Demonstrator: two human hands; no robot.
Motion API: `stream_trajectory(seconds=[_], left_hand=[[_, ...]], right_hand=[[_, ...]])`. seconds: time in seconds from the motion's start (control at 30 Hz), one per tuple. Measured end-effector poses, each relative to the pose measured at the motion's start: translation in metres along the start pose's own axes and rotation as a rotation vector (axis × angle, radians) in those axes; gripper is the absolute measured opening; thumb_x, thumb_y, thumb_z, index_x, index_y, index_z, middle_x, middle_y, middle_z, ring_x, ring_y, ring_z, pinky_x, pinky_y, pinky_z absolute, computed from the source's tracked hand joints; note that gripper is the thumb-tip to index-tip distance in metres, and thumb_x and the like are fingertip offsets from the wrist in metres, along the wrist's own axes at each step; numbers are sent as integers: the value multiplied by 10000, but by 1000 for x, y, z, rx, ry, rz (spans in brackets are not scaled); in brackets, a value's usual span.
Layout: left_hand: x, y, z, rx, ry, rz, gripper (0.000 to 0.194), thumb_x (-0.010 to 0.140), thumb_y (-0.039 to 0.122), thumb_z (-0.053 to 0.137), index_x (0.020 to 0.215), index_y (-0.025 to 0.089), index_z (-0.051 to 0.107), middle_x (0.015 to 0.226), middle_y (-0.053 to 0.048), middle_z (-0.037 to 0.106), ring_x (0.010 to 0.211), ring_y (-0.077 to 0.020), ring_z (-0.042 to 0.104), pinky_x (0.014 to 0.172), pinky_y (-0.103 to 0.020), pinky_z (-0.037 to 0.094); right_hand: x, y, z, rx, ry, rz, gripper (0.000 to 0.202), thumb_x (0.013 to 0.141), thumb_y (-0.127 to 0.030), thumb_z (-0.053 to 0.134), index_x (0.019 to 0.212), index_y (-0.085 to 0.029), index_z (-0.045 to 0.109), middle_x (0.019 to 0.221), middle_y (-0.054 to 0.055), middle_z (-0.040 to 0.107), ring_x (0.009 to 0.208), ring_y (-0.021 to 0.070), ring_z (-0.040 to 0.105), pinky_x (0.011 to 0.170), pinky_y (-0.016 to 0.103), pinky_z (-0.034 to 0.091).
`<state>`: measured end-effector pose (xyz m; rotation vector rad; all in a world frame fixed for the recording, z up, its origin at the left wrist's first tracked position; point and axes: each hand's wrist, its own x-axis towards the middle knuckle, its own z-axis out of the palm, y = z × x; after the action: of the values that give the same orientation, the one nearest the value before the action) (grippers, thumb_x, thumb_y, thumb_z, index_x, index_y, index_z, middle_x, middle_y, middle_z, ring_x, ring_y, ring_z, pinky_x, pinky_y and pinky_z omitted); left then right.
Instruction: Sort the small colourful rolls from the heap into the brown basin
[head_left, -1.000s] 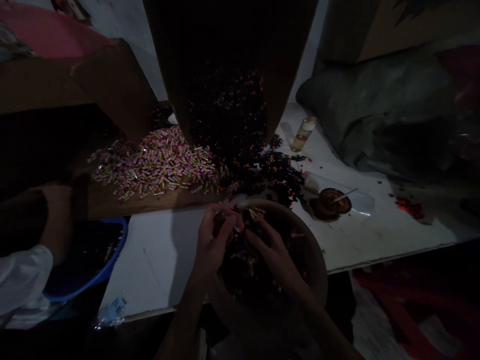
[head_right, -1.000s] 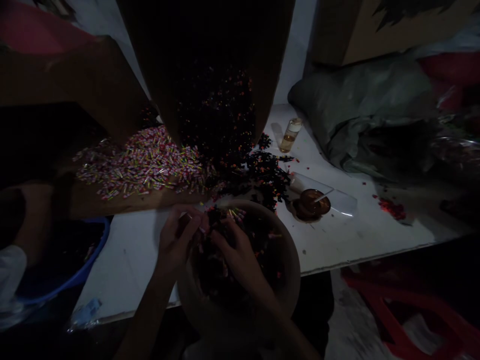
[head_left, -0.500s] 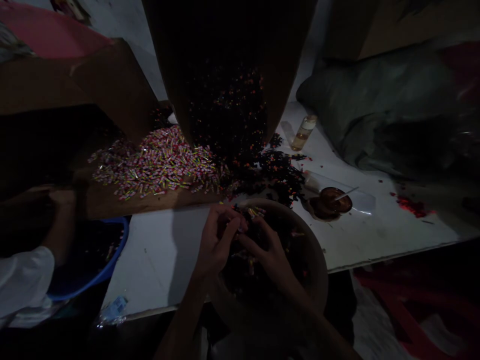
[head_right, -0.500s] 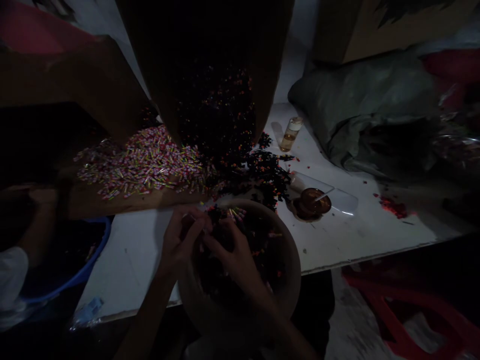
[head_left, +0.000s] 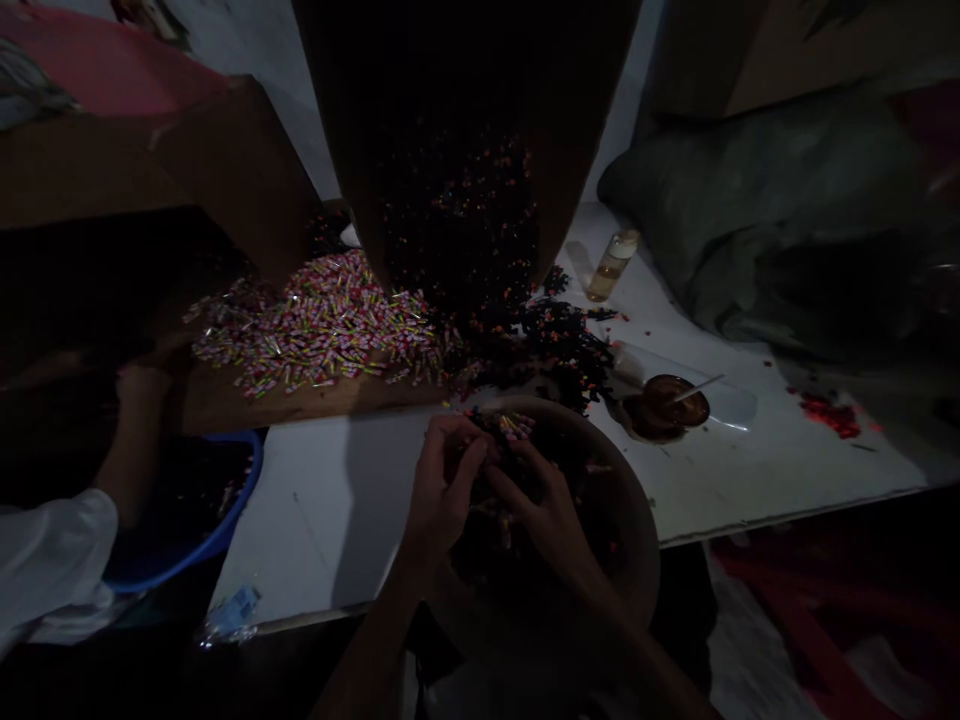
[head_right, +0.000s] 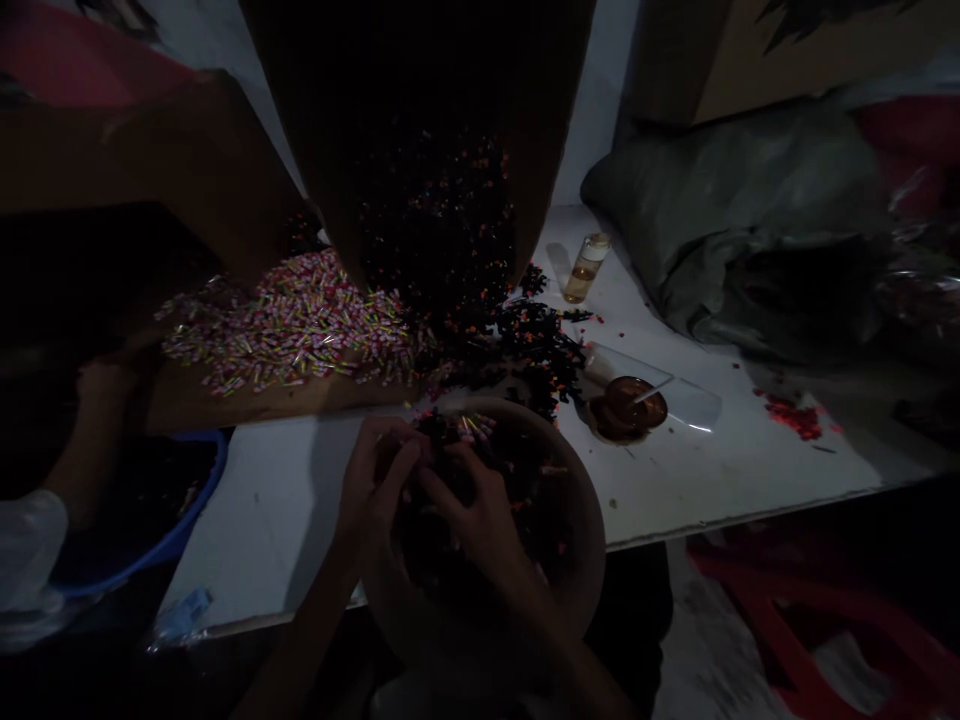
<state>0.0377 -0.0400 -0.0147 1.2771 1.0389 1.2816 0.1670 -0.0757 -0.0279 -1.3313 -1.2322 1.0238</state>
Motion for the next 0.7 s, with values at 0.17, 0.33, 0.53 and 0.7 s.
stream_trajectory(seconds=[0.17,0.33,0.53,0.7], left_hand=[[6,-1,-8,-181,115,-96,249,859,251,633,1096,246,554,1203,-43,677,1079,-175,642,863,-272,531],[3,2,-11,-148,58,-177,272,873,219,616,1121,258,513,1310,-61,660,1107,-178,693,936,-323,549],[-3,1,-1,-300,127,-270,346,749,258,839,849,205,513,1423,-101,630,1147,-233,713,1023,-370,519],[-8,-2,4,-391,241,-407,320,651,356,888,814,168,686,993,-80,804,890,-236,765,861,-366,580]], right_hand=[[7,5,-16,-134,39,58,362,897,-519,627,1090,-229,725,1086,65,778,1069,296,705,959,416,549],[9,4,-26,-190,124,-66,383,971,-440,521,1263,-234,659,1346,101,670,1297,280,584,1136,460,425],[5,-5,-24,58,-30,-19,413,948,-500,589,1301,-287,613,1400,46,631,1346,249,548,1138,384,430],[6,-1,-16,359,-80,134,376,948,-571,549,1169,-279,636,1232,44,681,1214,239,627,1026,350,508]])
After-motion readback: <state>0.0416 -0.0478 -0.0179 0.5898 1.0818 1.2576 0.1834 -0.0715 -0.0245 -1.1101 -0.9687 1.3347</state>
